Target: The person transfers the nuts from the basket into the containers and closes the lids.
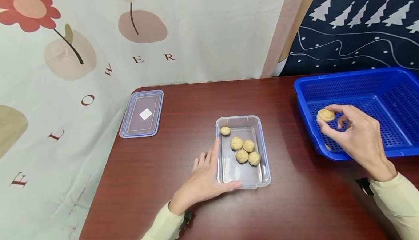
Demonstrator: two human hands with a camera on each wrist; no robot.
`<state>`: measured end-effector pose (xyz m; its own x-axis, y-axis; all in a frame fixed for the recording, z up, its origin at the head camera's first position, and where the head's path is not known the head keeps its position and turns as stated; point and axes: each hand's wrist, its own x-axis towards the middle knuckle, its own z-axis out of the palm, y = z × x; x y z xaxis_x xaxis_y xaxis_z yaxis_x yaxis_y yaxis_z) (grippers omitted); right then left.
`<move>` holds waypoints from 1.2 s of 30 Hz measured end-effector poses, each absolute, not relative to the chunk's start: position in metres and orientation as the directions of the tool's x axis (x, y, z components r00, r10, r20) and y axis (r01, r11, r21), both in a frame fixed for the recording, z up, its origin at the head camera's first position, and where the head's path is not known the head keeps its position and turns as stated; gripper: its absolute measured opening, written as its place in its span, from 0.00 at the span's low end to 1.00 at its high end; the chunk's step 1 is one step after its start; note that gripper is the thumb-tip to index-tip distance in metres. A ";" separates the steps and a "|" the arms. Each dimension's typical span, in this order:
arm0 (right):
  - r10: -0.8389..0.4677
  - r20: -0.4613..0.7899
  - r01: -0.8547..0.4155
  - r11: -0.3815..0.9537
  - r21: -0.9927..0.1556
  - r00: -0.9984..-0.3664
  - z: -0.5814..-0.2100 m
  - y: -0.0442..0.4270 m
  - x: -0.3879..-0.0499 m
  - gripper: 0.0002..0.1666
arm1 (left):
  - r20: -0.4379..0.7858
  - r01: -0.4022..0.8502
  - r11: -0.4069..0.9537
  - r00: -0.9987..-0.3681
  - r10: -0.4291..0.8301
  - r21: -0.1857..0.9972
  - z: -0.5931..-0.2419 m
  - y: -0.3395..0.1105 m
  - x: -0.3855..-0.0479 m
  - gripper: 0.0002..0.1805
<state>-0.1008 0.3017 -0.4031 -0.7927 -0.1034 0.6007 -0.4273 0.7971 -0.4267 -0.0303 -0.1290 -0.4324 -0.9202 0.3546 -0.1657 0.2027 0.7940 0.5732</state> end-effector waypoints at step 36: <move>-0.192 0.612 -0.516 0.751 -0.412 -0.768 -0.402 0.237 -0.103 0.31 | -0.153 0.218 0.794 -0.920 0.362 0.567 -0.433 -0.129 -0.030 0.80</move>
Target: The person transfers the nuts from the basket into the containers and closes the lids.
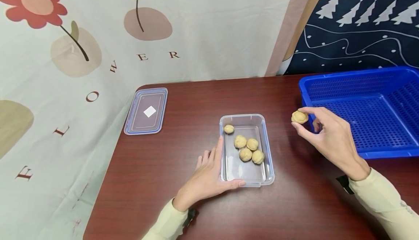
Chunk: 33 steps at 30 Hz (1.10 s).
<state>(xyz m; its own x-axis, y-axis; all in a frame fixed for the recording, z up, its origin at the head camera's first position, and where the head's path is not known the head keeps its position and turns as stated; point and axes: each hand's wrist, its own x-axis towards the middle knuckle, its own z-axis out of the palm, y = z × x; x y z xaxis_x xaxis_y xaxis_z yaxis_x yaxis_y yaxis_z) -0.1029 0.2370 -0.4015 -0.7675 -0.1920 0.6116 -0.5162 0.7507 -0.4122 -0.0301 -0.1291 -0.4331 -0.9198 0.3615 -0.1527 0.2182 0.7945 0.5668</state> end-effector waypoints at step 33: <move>-0.241 0.537 -0.541 0.663 -0.517 -0.808 -0.418 0.188 -0.104 0.26 | -0.122 0.231 0.793 -0.926 0.356 0.563 -0.435 -0.129 -0.029 0.80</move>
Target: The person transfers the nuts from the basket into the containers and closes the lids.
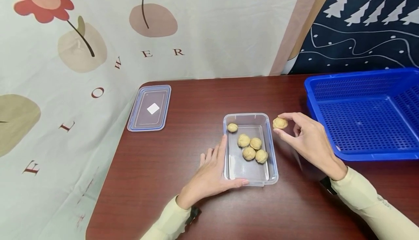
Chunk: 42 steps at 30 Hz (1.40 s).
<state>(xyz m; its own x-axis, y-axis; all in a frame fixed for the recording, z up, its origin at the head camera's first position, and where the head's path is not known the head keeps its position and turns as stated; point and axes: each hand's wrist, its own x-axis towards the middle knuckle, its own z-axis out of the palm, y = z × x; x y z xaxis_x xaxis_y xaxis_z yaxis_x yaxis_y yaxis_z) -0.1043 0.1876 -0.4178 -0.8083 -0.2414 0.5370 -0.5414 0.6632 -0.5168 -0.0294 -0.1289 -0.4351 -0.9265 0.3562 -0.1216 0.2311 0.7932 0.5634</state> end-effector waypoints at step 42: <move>-0.415 0.346 -0.540 0.635 -0.552 -0.842 -0.435 0.148 -0.125 0.23 | -0.092 0.266 0.789 -0.922 0.376 0.554 -0.431 -0.128 -0.028 0.79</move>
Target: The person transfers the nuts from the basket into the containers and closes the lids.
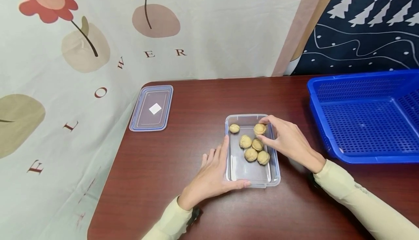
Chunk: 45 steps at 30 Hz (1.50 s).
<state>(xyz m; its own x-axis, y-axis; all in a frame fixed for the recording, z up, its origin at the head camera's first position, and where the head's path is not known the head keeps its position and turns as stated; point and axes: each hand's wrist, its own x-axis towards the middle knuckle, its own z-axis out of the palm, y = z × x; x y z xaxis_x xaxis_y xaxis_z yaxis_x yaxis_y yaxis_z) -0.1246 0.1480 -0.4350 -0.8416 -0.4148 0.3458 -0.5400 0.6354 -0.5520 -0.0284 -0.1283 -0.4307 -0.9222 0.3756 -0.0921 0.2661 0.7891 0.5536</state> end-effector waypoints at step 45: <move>-0.399 0.357 -0.535 0.650 -0.540 -0.845 -0.423 0.155 -0.114 0.27 | -0.101 0.271 0.800 -0.920 0.379 0.536 -0.430 -0.130 -0.031 0.80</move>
<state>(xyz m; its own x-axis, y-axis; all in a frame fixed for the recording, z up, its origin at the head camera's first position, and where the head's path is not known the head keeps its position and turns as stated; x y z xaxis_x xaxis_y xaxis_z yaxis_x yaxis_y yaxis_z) -0.1137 0.1554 -0.4235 -0.8449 -0.3986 0.3568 -0.5347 0.6496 -0.5405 -0.0305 -0.1298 -0.4303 -0.9197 0.3792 -0.1012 0.2707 0.7997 0.5360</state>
